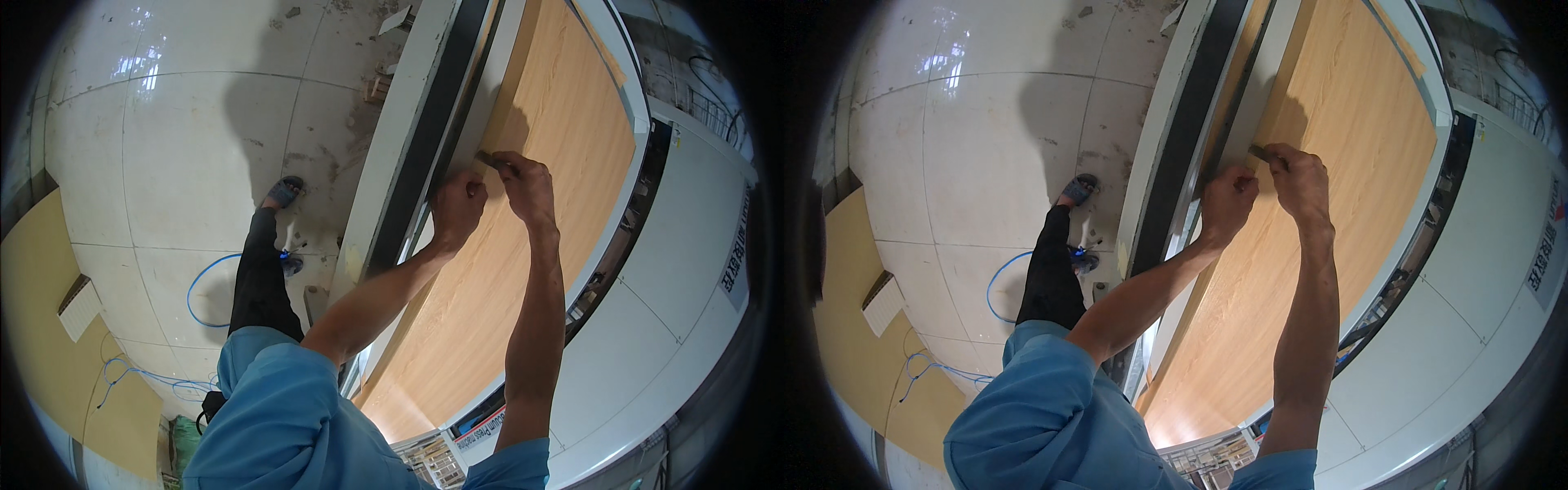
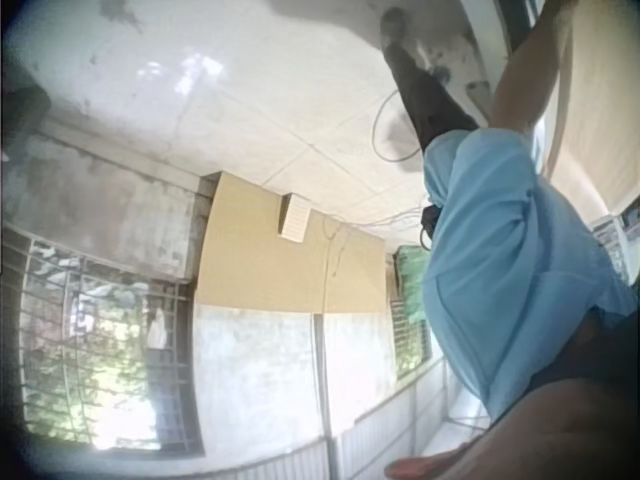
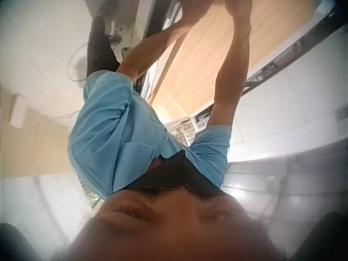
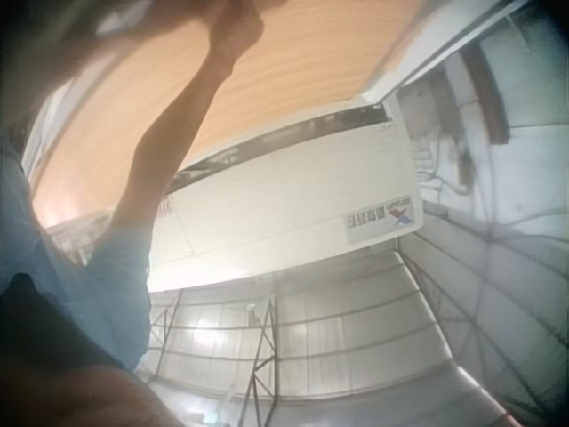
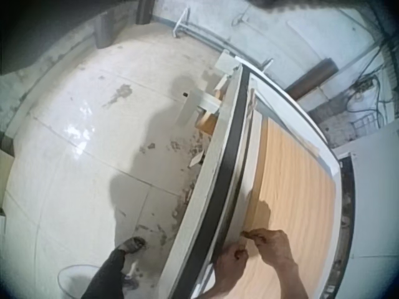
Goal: The person applies a thin veneer strip to the edge of a large wooden panel on a vacuum press machine. They use a small tool to press the veneer into place and smooth it along the edge.
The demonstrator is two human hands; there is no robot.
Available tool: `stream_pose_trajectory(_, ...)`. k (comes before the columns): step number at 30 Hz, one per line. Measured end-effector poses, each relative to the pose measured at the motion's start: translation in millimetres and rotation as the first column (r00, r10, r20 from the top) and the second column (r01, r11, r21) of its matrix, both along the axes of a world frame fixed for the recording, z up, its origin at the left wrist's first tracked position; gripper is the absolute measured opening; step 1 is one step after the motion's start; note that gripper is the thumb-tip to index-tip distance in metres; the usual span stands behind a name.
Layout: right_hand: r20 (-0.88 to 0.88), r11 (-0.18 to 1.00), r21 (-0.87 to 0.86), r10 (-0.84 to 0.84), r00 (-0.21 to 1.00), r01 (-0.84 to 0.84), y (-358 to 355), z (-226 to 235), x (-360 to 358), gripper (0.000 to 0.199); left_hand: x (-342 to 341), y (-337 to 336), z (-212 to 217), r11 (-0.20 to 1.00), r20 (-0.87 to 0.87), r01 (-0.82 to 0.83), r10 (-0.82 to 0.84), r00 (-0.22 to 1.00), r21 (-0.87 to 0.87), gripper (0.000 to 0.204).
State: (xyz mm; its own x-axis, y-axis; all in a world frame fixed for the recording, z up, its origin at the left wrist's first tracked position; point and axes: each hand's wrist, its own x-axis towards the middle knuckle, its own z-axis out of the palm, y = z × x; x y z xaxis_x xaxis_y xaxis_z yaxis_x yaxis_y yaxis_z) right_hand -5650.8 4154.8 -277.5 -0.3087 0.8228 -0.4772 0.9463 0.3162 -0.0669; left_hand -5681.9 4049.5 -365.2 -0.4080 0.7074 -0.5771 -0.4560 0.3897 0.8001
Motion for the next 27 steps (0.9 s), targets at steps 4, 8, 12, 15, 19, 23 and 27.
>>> stream_pose_trajectory(4,0.038,0.998,-0.002,0.057,0.998,-0.057,0.0,-2.2,-1.7,0.022,0.5,0.6,-1.2,0.999,0.016,-0.041,0.040,0.999,0.012,0.018)
stream_pose_trajectory(8,-0.016,1.000,-0.027,0.007,1.000,-0.008,-1.0,-0.9,0.1,0.021,0.6,-0.7,-0.6,0.999,0.036,-0.041,0.040,0.999,0.015,0.017)
stream_pose_trajectory(12,0.059,0.996,-0.066,-0.054,0.997,0.058,-4.4,1.8,0.8,0.019,-0.7,-1.0,0.3,0.999,0.017,-0.036,0.036,0.999,0.017,0.016)
stream_pose_trajectory(15,0.055,0.999,-0.040,-0.006,0.998,0.008,-6.7,2.9,-1.0,0.020,-1.6,-1.0,-0.4,1.000,-0.019,-0.002,0.003,1.000,0.023,0.017)
stream_pose_trajectory(19,0.026,0.998,-0.060,-0.033,0.999,0.035,-8.1,2.6,-0.8,0.020,-1.1,-1.5,-1.2,0.998,-0.016,-0.030,0.031,0.999,0.046,0.018)
stream_pose_trajectory(23,0.024,0.995,-0.062,-0.070,0.997,0.072,-9.0,2.1,2.0,0.020,-0.4,-1.8,0.2,0.996,-0.027,-0.075,0.076,0.997,0.045,0.014)
stream_pose_trajectory(27,-0.005,0.995,-0.053,-0.081,0.997,0.081,-11.9,1.9,4.1,0.021,-2.0,-2.9,1.8,0.999,-0.051,-0.034,0.035,0.998,0.036,0.012)
